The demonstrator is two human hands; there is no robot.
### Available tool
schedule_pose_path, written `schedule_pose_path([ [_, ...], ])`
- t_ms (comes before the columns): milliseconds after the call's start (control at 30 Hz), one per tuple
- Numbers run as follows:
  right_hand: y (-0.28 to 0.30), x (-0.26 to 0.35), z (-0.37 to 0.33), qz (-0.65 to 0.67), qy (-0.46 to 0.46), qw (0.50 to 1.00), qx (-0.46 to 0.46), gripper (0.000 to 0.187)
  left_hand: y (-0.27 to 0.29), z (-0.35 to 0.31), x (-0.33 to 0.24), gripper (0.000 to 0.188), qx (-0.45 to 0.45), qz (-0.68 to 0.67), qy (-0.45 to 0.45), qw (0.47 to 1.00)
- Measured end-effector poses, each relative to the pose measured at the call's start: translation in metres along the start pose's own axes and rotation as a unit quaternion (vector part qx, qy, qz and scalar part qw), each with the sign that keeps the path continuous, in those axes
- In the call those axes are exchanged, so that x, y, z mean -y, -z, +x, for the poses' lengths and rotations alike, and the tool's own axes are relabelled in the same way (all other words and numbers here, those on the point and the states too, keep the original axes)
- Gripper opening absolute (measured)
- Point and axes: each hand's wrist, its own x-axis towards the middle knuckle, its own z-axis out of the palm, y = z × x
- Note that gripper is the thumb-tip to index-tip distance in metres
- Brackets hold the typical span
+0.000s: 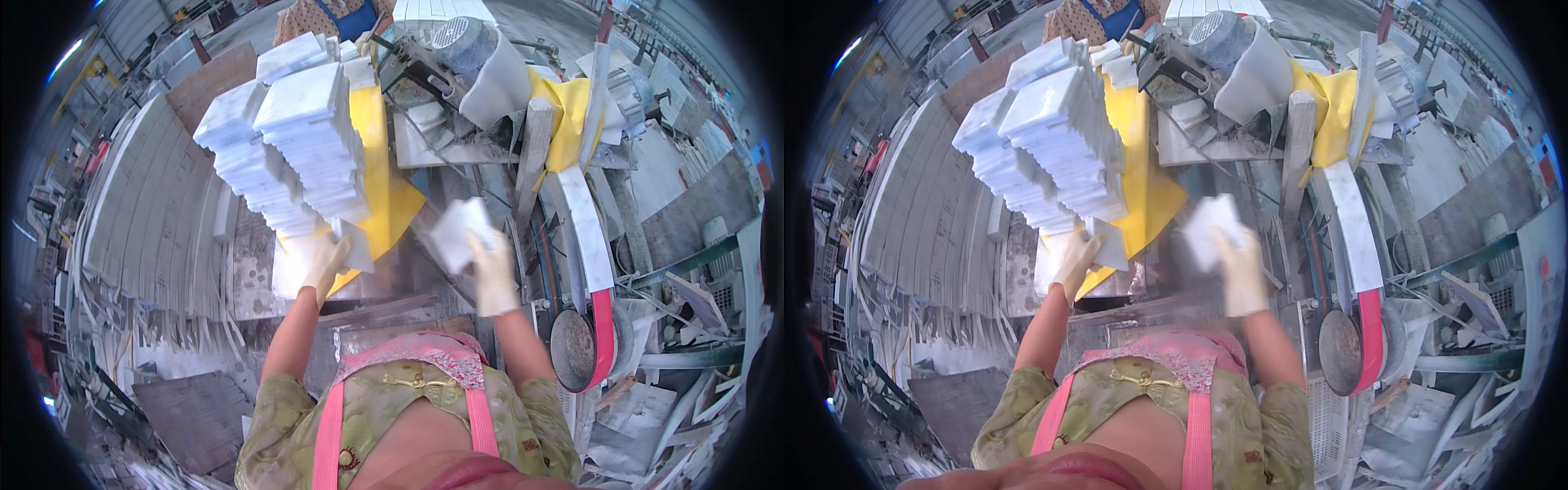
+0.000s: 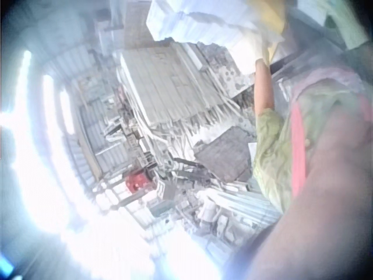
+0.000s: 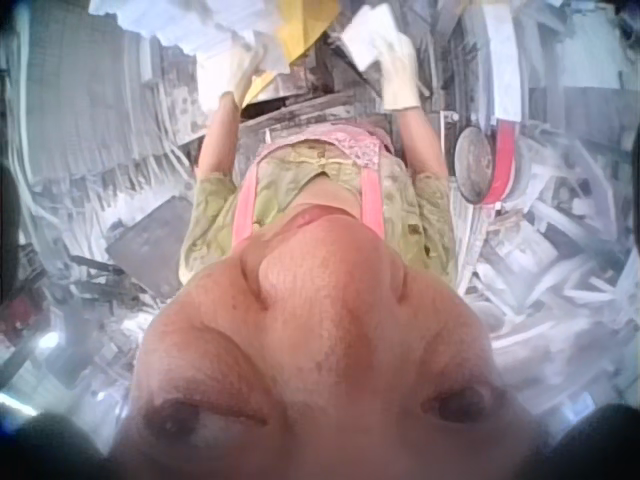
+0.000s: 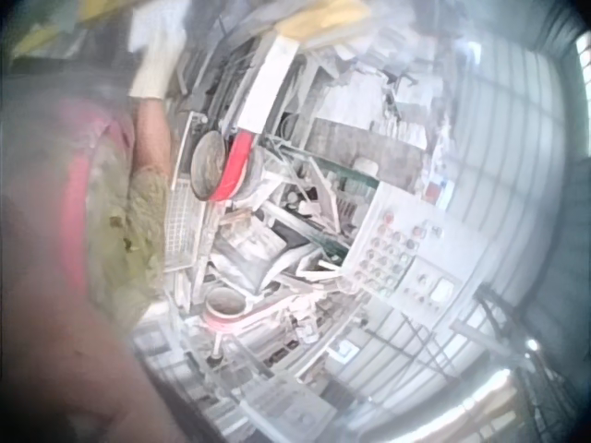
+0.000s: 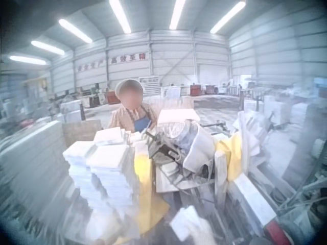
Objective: The person repeatedly picks up small white rectangular tiles from a pile and places them onto a growing stack on a yellow surface. The person also briefly handles a larger flat board and a white plastic basket before resuming tile stacking.
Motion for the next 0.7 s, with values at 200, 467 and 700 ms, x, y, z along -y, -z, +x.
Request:
schedule_pose_path([
  [200, -0.137, -0.049, 0.002, -0.082, 0.0, 0.991, 0.11, 0.038, -0.001, 0.004, 0.008, 0.056, 0.022, 0.066, 0.014, 0.997],
  [467, -0.149, -0.083, -0.013, -0.337, 0.07, 0.921, 0.183, 0.067, -0.006, 0.003, 0.016, 0.068, 0.001, 0.077, 0.028, 0.997],
  [700, -0.141, -0.07, -0.009, -0.296, 0.069, 0.901, 0.31, 0.105, -0.011, -0.003, -0.014, 0.081, 0.016, 0.128, -0.021, 0.991],
])
